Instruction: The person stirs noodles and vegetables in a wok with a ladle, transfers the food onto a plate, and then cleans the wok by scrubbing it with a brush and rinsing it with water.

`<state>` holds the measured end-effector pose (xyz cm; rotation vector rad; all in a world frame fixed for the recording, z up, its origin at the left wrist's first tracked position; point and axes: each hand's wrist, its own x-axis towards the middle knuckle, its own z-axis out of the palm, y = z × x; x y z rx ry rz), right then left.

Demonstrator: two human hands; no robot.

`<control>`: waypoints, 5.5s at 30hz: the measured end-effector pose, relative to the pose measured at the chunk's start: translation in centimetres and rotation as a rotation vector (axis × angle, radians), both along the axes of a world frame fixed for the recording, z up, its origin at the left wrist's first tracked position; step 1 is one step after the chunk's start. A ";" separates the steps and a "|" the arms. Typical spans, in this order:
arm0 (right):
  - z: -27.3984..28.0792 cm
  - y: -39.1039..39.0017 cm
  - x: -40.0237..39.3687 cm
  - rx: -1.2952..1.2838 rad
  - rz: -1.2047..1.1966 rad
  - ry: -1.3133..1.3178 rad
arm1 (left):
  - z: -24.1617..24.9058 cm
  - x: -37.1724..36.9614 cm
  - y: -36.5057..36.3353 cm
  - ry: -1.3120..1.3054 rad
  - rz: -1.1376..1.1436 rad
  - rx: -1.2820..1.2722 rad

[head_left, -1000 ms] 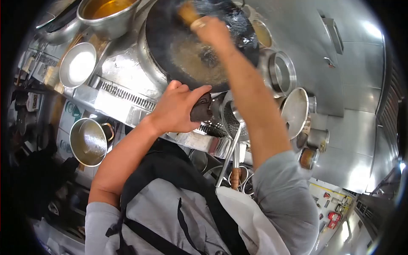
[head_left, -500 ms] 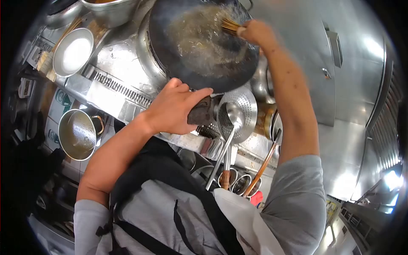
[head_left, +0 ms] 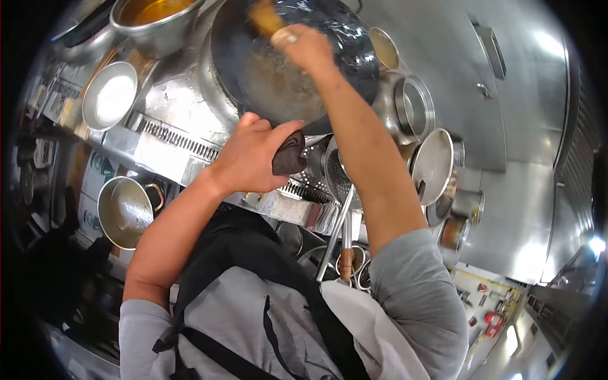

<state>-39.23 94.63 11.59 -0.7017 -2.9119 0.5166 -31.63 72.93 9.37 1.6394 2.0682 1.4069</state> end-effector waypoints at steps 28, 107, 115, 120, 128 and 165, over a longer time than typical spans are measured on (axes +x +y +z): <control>-1.1 7.2 3.8 0.367 0.138 -0.100 | -0.4 1.2 0.8 0.075 0.007 -0.023; -9.1 -16.5 39.2 -0.867 -0.588 0.543 | -0.6 -0.2 -3.5 -1.593 0.418 -0.076; -6.4 -16.6 40.2 -0.780 -0.495 0.611 | 0.9 -3.7 -7.4 -1.347 0.377 -0.104; -4.5 -16.3 38.4 -0.779 -0.418 0.643 | 0.7 -4.2 -7.6 -1.247 0.378 -0.078; -3.5 -15.2 35.7 -0.859 -0.247 0.663 | 1.1 -3.1 -7.5 -1.179 0.396 -0.039; -0.5 -10.5 25.6 -0.592 0.001 0.531 | 9.5 6.2 -6.6 -0.422 0.542 0.036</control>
